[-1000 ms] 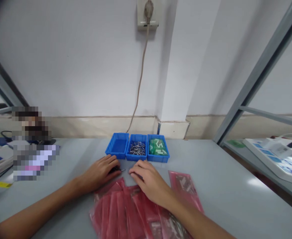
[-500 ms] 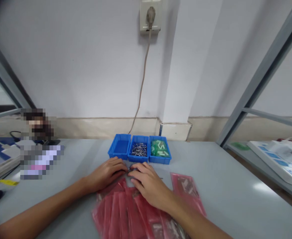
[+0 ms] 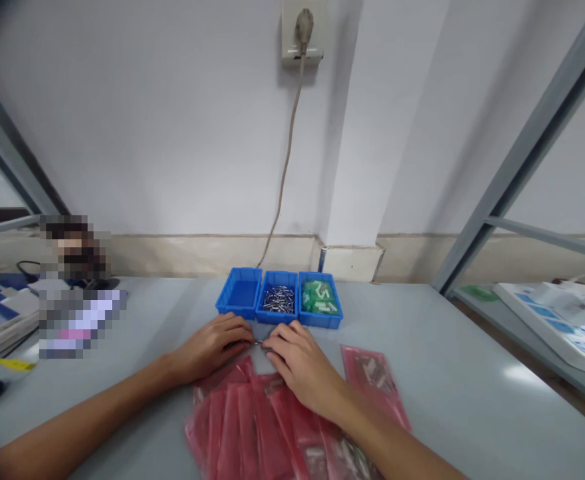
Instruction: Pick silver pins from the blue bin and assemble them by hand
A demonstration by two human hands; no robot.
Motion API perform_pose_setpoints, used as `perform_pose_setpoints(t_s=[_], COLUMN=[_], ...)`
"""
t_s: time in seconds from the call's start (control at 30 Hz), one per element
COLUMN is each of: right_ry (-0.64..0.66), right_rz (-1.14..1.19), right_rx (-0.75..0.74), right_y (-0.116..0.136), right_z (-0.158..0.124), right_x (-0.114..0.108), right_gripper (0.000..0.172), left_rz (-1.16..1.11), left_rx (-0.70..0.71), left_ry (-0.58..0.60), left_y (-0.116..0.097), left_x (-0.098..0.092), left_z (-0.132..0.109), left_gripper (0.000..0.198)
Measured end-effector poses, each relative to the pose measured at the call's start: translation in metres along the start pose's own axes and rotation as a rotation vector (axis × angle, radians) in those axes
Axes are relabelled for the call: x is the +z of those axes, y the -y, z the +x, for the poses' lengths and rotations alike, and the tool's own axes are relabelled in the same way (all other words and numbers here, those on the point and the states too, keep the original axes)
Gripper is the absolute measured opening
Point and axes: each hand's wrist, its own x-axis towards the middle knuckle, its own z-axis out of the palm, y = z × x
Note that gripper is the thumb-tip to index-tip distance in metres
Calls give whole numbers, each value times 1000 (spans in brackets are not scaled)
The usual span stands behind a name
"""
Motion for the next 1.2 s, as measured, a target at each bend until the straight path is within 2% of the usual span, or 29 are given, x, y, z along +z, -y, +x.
perform_pose_setpoints(t_s=[0.2,0.47,0.73,0.93,1.1,1.2], right_ry=[-9,-12,-38,-9,-57,-83], right_rz=[42,63,30,40,50,-22], right_rx=[-34,-10,-21,-39,-47,-16], right_y=[-3,-5,-3,-1,0,-5], right_z=[0,1,0,0,1,0], right_x=[1,3,-1,-1,-3,-6], right_gripper=[23,31,28,31,28,28], left_rz=[-10,2,-2,-1,26,42], left_rx=[15,9,7,24,3,-13], left_ry=[1,-27,-33,-20,-39,-56], left_y=[1,3,2,2,3,4], left_x=[0,2,0,-1,0,0], left_z=[-1,-1,0,0,-1,-2], left_gripper=[21,21,23,25,23,22])
